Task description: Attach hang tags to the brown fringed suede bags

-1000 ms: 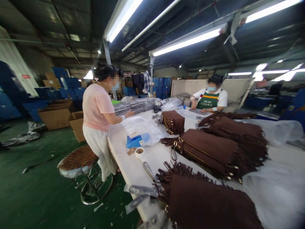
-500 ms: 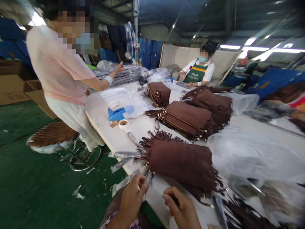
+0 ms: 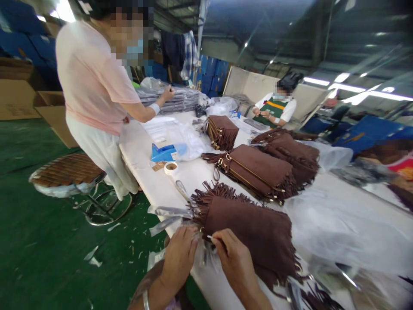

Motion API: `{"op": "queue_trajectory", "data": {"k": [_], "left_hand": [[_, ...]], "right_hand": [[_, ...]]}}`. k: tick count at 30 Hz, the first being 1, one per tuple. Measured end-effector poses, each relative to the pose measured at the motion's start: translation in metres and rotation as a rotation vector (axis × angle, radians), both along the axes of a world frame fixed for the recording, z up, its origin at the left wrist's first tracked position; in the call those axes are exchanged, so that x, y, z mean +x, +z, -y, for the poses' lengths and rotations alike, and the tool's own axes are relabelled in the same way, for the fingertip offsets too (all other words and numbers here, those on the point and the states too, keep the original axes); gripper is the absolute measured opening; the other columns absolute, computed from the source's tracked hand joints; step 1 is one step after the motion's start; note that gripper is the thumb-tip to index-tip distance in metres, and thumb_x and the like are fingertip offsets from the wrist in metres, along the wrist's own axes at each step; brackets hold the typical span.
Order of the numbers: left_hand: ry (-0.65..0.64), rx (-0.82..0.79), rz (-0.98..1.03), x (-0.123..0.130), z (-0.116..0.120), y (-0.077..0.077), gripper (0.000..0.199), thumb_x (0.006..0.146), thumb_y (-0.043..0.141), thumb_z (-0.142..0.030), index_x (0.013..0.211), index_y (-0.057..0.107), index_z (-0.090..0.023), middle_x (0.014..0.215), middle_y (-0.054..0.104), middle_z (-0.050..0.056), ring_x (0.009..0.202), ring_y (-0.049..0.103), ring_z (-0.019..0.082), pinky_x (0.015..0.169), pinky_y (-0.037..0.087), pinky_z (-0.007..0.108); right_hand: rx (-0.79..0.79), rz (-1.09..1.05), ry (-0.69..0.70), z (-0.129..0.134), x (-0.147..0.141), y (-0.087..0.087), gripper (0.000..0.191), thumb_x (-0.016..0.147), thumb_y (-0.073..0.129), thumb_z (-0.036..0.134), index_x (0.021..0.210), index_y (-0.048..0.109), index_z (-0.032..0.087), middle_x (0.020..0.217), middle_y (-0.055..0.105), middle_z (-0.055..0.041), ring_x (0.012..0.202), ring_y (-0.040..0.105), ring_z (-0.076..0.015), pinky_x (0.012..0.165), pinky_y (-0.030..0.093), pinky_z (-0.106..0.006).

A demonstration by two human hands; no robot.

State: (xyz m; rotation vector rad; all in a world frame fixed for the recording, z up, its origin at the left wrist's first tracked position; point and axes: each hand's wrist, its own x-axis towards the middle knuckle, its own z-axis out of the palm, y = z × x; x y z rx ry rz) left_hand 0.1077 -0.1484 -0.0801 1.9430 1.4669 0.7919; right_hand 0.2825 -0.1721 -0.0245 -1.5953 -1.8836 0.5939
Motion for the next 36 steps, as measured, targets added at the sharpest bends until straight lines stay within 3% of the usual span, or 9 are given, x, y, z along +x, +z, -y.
{"op": "queue_trajectory", "data": {"k": [4, 10, 17, 24, 26, 28, 30, 32, 36], "left_hand": [[-0.069, -0.105, -0.092, 0.006, -0.019, -0.01, 0.02, 0.09, 0.043, -0.017, 0.097, 0.062, -0.017, 0.1, 0.066, 0.012, 0.1, 0.059, 0.03, 0.09, 0.044, 0.046], [-0.074, -0.221, 0.11, -0.001, -0.027, -0.017, 0.019, 0.092, 0.04, -0.024, 0.086, 0.058, -0.02, 0.086, 0.066, 0.005, 0.08, 0.061, 0.021, 0.074, 0.046, 0.032], [-0.07, -0.377, 0.345, -0.005, -0.031, -0.014, 0.03, 0.083, 0.044, -0.021, 0.101, 0.068, -0.021, 0.106, 0.071, 0.007, 0.103, 0.063, 0.025, 0.089, 0.048, 0.034], [-0.044, -0.483, 0.541, -0.005, -0.036, -0.021, 0.043, 0.075, 0.051, -0.017, 0.115, 0.066, -0.02, 0.118, 0.07, 0.008, 0.111, 0.062, 0.024, 0.099, 0.045, 0.035], [-0.049, -0.533, 0.62, -0.005, -0.038, -0.02, 0.037, 0.076, 0.054, -0.021, 0.111, 0.066, -0.019, 0.109, 0.072, 0.007, 0.098, 0.066, 0.023, 0.087, 0.05, 0.033], [-0.065, -0.635, 0.727, -0.005, -0.04, -0.018, 0.027, 0.082, 0.054, -0.035, 0.098, 0.066, -0.017, 0.088, 0.072, 0.006, 0.073, 0.066, 0.021, 0.065, 0.05, 0.03], [-0.069, -0.756, 0.874, -0.004, -0.042, -0.014, 0.036, 0.087, 0.048, -0.049, 0.081, 0.063, -0.016, 0.068, 0.067, 0.004, 0.055, 0.059, 0.018, 0.054, 0.044, 0.029], [-0.054, -0.844, 1.015, -0.005, -0.043, -0.009, 0.044, 0.088, 0.043, -0.053, 0.071, 0.06, -0.017, 0.059, 0.064, 0.005, 0.052, 0.058, 0.018, 0.054, 0.043, 0.029], [-0.116, -1.014, 1.09, -0.007, -0.045, -0.006, 0.032, 0.082, 0.053, -0.045, 0.073, 0.061, -0.015, 0.064, 0.068, 0.007, 0.055, 0.062, 0.018, 0.054, 0.043, 0.027]], "right_hand": [[-0.034, 0.179, 0.011, -0.017, -0.01, -0.003, 0.019, 0.1, 0.043, 0.022, 0.092, 0.06, 0.023, 0.09, 0.058, -0.0006, 0.078, 0.059, -0.0161, 0.07, 0.037, -0.027], [-0.103, 0.22, 0.058, -0.035, -0.01, -0.002, 0.02, 0.1, 0.043, 0.02, 0.09, 0.06, 0.023, 0.092, 0.057, -0.0003, 0.077, 0.058, -0.014, 0.071, 0.039, -0.024], [-0.145, 0.317, 0.075, -0.045, -0.016, 0.002, 0.022, 0.1, 0.04, 0.017, 0.092, 0.06, 0.023, 0.093, 0.057, -0.0004, 0.077, 0.06, -0.013, 0.069, 0.039, -0.023], [-0.128, 0.522, 0.118, -0.051, -0.024, 0.001, 0.02, 0.098, 0.045, 0.011, 0.09, 0.058, 0.023, 0.09, 0.056, -0.0002, 0.071, 0.058, -0.0137, 0.06, 0.033, -0.026], [-0.135, 0.572, 0.133, -0.052, -0.028, 0.002, 0.019, 0.095, 0.048, 0.007, 0.09, 0.058, 0.023, 0.09, 0.056, -0.0002, 0.071, 0.058, -0.0141, 0.059, 0.032, -0.027], [-0.152, 0.615, 0.143, -0.054, -0.031, 0.005, 0.02, 0.092, 0.052, 0.004, 0.089, 0.059, 0.022, 0.089, 0.057, -0.0004, 0.07, 0.058, -0.0148, 0.059, 0.031, -0.028], [-0.167, 0.63, 0.159, -0.056, -0.034, 0.007, 0.021, 0.09, 0.055, 0.002, 0.086, 0.059, 0.022, 0.087, 0.057, -0.0004, 0.069, 0.058, -0.0151, 0.059, 0.031, -0.029], [-0.17, 0.628, 0.179, -0.057, -0.034, 0.007, 0.023, 0.088, 0.056, 0.0, 0.083, 0.059, 0.022, 0.086, 0.057, -0.0001, 0.068, 0.058, -0.0149, 0.059, 0.031, -0.029], [-0.158, 0.637, 0.2, -0.058, -0.031, 0.002, 0.028, 0.084, 0.056, -0.006, 0.083, 0.061, 0.022, 0.087, 0.059, -0.0008, 0.07, 0.058, -0.0147, 0.06, 0.033, -0.028]]}}
